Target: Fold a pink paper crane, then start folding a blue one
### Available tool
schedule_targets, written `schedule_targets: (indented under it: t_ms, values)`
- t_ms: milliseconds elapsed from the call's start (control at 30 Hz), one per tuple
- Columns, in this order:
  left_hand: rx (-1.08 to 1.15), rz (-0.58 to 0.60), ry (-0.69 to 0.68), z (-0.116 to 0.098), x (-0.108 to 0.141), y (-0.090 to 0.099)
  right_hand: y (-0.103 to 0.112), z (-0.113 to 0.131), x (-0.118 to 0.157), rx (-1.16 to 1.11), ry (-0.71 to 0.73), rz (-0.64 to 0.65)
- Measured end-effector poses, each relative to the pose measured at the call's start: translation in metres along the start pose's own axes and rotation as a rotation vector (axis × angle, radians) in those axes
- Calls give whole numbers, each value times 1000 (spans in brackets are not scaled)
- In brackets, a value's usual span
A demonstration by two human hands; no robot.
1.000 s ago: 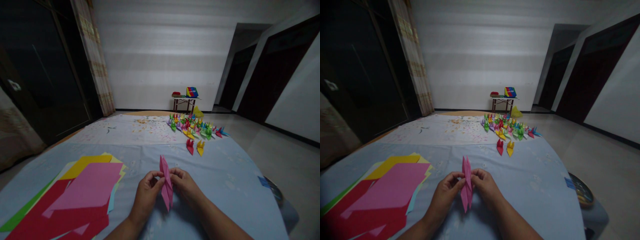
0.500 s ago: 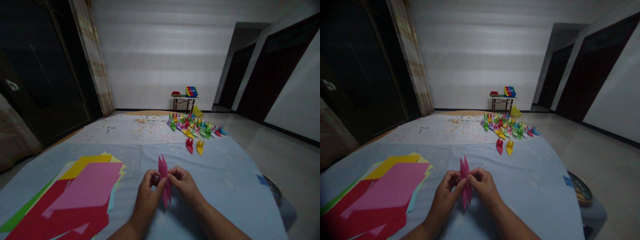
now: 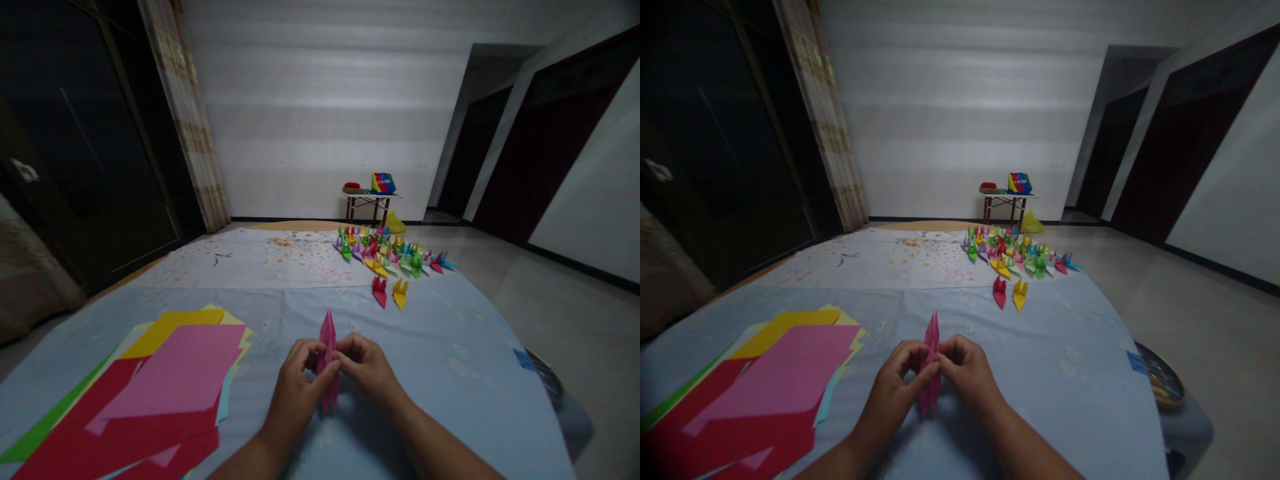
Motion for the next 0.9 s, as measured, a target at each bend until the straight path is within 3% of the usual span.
schedule_targets:
  t_ms: [533,767,900]
  values:
    - [80,-34,18,1,-1,5,0,7,-1,-121,-38,3]
    - [442,-105,291,8,-4,-1,2,5,-2,-154,-60,13]
    - [504,-122,364,9,-5,-3,0,6,-1,-183,-109,29]
Point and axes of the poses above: each hand's wrist, its own x-axis away from the middle knuckle, its own y-axis out of the back of the hand, z = x × y, the point moved 1 cm from there along -x, towards the middle knuckle
